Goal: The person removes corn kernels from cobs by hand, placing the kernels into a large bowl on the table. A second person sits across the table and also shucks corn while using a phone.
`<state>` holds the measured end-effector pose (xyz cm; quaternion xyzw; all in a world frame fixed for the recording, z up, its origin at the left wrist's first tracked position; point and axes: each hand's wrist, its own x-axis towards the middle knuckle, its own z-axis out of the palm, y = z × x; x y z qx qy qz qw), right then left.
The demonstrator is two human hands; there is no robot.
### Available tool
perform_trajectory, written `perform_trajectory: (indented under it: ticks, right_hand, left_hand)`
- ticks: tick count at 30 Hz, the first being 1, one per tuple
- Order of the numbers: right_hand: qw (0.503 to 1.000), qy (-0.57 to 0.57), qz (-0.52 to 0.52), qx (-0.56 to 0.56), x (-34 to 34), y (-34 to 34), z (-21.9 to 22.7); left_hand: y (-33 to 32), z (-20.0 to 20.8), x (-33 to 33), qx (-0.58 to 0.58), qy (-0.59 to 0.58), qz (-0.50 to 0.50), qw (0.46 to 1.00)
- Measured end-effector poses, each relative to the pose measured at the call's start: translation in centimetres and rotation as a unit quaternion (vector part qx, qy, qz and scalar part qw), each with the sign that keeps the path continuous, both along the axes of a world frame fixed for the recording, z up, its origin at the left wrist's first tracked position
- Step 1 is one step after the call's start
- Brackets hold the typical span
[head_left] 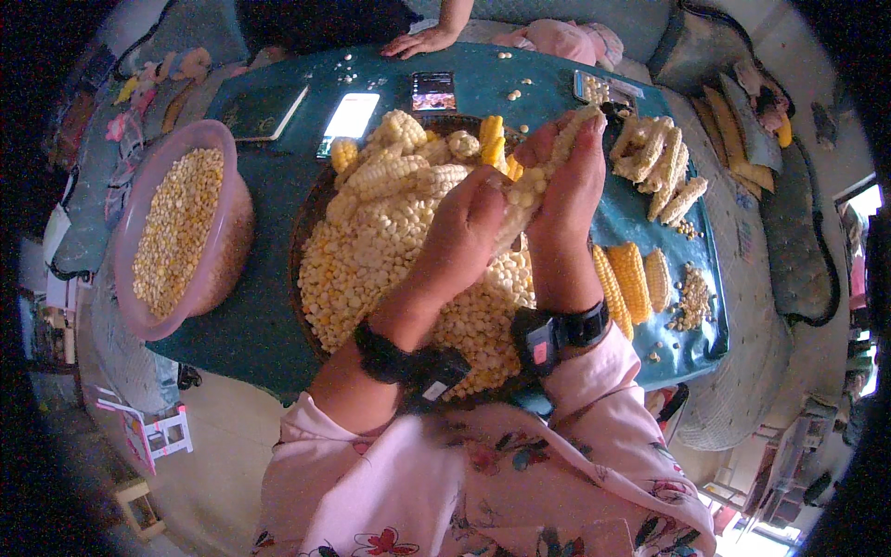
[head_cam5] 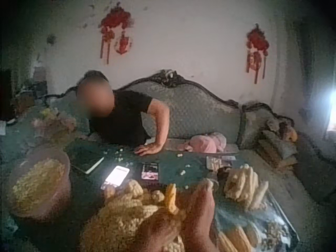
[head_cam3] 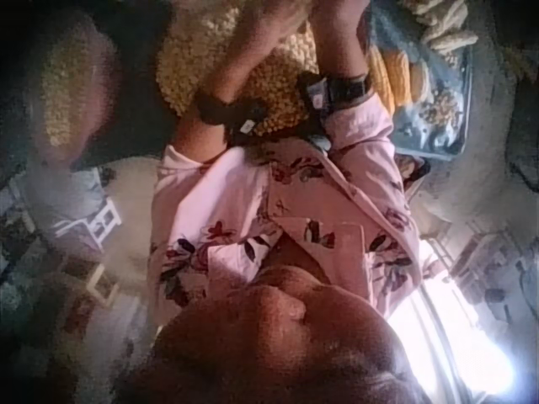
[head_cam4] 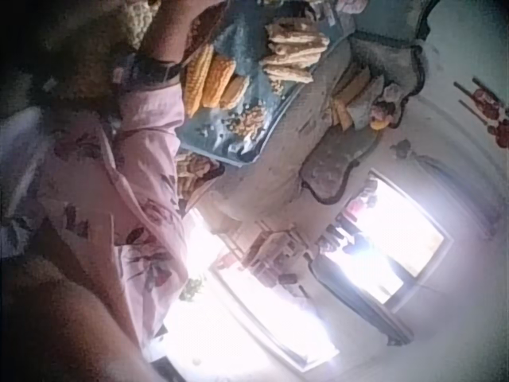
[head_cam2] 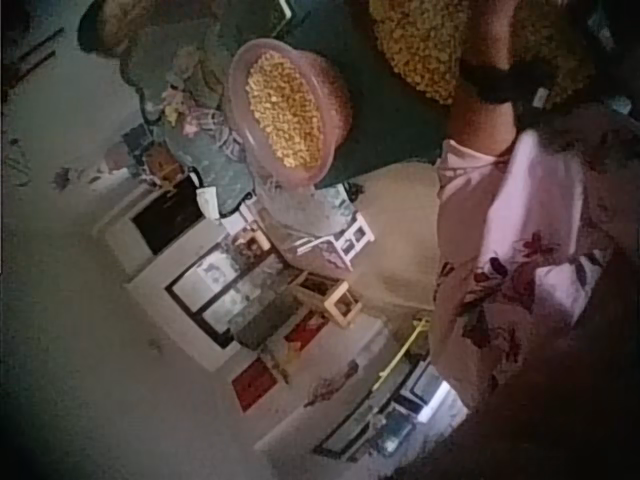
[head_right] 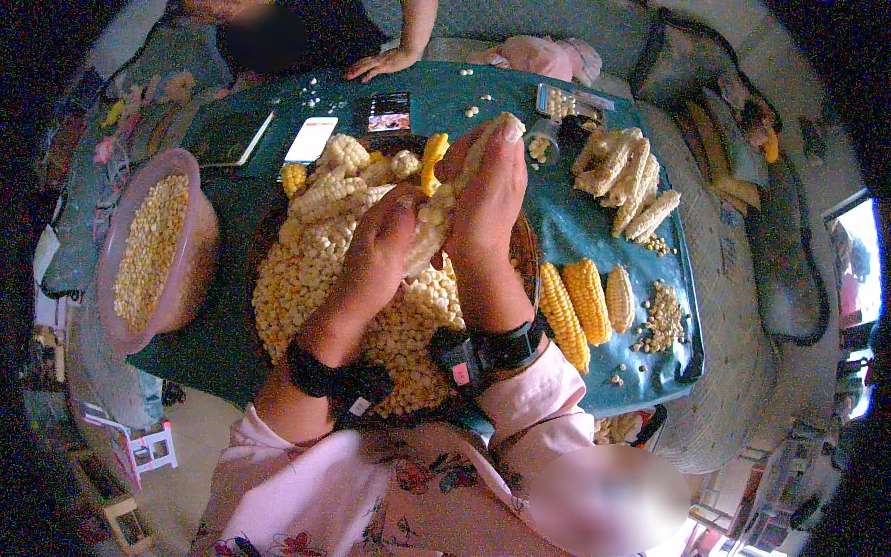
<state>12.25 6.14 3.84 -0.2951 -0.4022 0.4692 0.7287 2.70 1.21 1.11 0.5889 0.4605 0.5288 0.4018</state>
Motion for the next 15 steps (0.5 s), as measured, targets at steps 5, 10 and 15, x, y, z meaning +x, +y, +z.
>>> perform_trajectory:
  ticks: [5,10,15]
  right_hand:
    - [0.992,-0.048,0.014,0.117,-0.9,-1.8,0.8]
    - [0.994,0.05,0.088,0.04,-0.4,-0.6,-0.2]
    - [0.971,0.179,0.145,-0.058,0.1,0.0,-0.4]
  left_hand:
    - [-0.1,1.7,-0.5,-0.207,-0.216,-0.1,0.949]
    - [0.4,0.9,-0.7,-0.272,-0.27,-0.092,0.919]
    - [0.8,-0.8,-0.9,-0.231,-0.272,-0.091,0.93]
